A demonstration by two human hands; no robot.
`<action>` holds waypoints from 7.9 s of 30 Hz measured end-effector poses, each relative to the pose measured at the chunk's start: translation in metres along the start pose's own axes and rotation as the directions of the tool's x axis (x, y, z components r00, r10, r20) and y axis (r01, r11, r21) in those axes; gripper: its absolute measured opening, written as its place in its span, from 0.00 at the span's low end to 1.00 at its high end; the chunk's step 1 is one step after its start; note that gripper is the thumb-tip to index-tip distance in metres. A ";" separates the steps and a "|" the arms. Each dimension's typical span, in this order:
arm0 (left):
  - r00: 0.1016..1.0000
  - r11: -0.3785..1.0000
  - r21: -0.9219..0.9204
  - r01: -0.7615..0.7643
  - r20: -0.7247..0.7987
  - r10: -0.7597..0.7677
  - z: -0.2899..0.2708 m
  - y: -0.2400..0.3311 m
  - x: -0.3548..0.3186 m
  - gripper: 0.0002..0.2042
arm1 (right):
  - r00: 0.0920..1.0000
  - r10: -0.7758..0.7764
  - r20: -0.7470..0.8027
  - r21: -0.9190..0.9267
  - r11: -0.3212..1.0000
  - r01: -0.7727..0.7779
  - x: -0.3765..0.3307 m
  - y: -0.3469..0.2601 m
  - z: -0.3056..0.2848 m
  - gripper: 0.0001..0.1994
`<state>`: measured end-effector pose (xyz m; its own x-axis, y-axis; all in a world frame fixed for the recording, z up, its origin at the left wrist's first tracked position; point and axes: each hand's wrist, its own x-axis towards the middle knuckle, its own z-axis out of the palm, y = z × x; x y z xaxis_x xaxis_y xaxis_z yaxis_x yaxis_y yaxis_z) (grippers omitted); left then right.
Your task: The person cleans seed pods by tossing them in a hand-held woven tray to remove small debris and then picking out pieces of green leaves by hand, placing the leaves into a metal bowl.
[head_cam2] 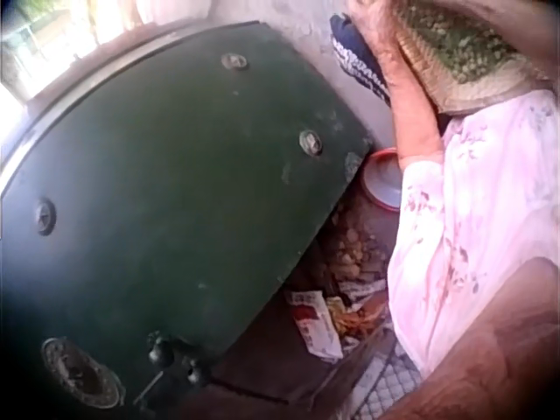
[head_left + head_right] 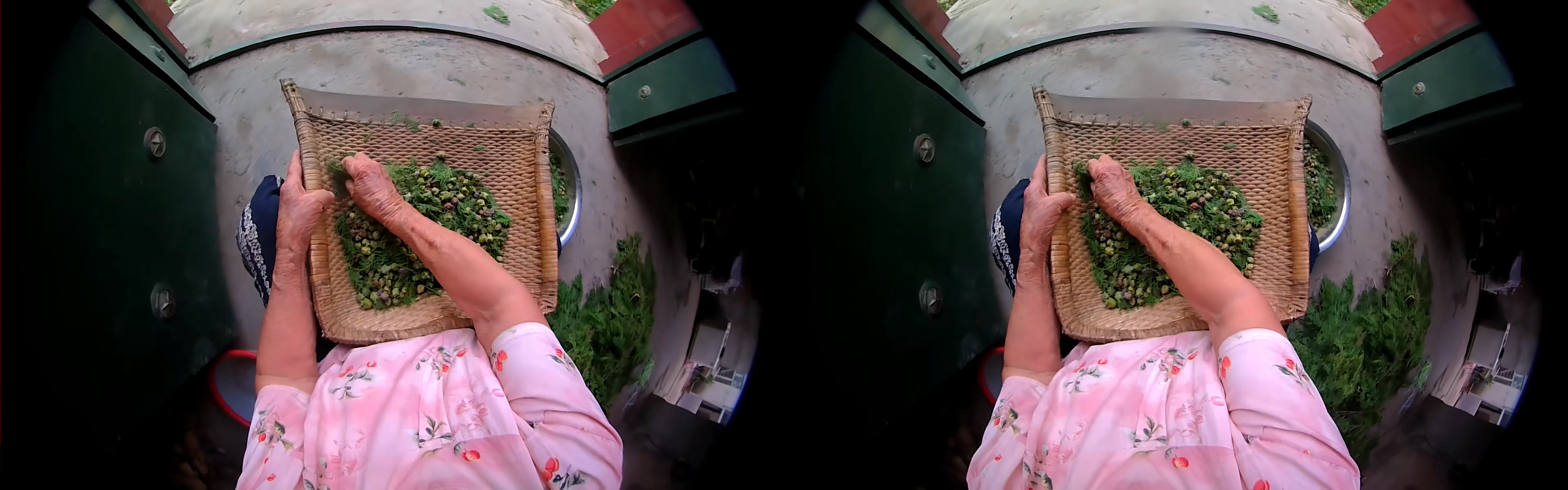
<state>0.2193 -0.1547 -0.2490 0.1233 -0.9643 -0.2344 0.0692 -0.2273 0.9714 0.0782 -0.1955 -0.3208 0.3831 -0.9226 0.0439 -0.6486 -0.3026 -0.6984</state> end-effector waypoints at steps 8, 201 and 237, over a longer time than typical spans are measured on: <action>1.000 0.999 0.031 0.023 -0.001 -0.023 0.001 0.000 -0.001 0.36 | 0.936 -0.119 -0.331 0.089 0.984 0.157 -0.024 0.006 -0.119 0.10; 0.945 0.724 0.650 -0.230 -0.028 0.325 -0.004 -0.006 0.001 0.30 | 0.909 0.253 0.332 0.393 0.839 -0.377 -0.097 0.015 -0.147 0.09; 0.809 0.466 0.706 -0.533 0.586 0.038 0.042 -0.006 -0.031 0.15 | 0.714 0.059 0.698 -0.186 0.977 0.101 -0.123 0.019 -0.178 0.40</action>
<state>0.1738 -0.1294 -0.2459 -0.4776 -0.8689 -0.1300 -0.7324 0.3120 0.6051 -0.0984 -0.1299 -0.2120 0.6942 -0.5095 -0.5084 -0.7174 -0.4331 -0.5456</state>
